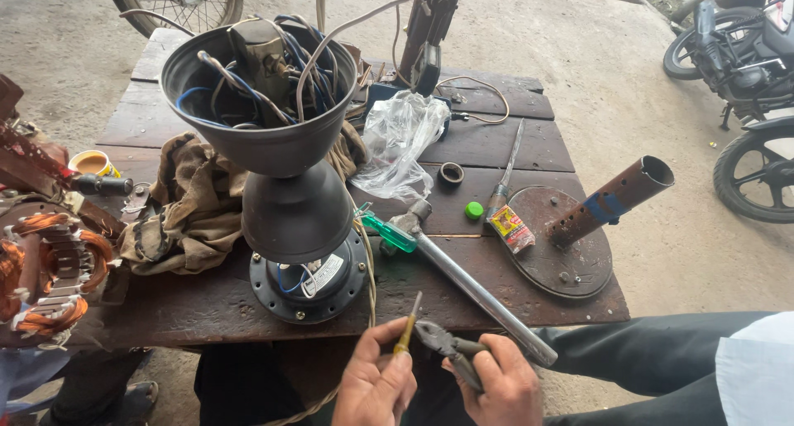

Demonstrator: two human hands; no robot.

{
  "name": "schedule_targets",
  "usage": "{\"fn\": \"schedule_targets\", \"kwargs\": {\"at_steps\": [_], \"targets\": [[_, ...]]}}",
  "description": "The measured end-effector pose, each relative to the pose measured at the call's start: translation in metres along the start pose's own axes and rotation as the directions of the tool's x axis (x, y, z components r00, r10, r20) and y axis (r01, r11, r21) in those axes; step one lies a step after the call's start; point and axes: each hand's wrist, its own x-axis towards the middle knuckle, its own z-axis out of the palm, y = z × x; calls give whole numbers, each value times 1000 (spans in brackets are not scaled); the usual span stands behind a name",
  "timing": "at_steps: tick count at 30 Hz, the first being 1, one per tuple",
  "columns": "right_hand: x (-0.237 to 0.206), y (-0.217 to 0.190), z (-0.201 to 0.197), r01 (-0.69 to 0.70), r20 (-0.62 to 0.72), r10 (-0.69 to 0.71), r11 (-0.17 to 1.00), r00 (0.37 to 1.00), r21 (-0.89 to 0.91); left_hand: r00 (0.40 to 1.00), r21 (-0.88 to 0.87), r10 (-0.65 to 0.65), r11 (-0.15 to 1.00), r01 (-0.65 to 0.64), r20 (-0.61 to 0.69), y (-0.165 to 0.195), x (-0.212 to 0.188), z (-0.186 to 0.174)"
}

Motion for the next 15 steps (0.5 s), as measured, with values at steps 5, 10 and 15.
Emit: {"fn": "schedule_targets", "kwargs": {"at_steps": [5, 10, 15], "targets": [[1, 1, 7, -161, 8, 161, 987, 987, 8, 989, -40, -145, 989, 144, -11, 26, 10, -4], [-1, 3, 13, -262, 120, 249, 960, 961, 102, 937, 117, -338, 931, 347, -88, 60, 21, -6], [-11, 9, 22, -321, 238, 273, 927, 932, 193, 941, 95, -339, 937, 337, 8, 63, 22, -7]]}}
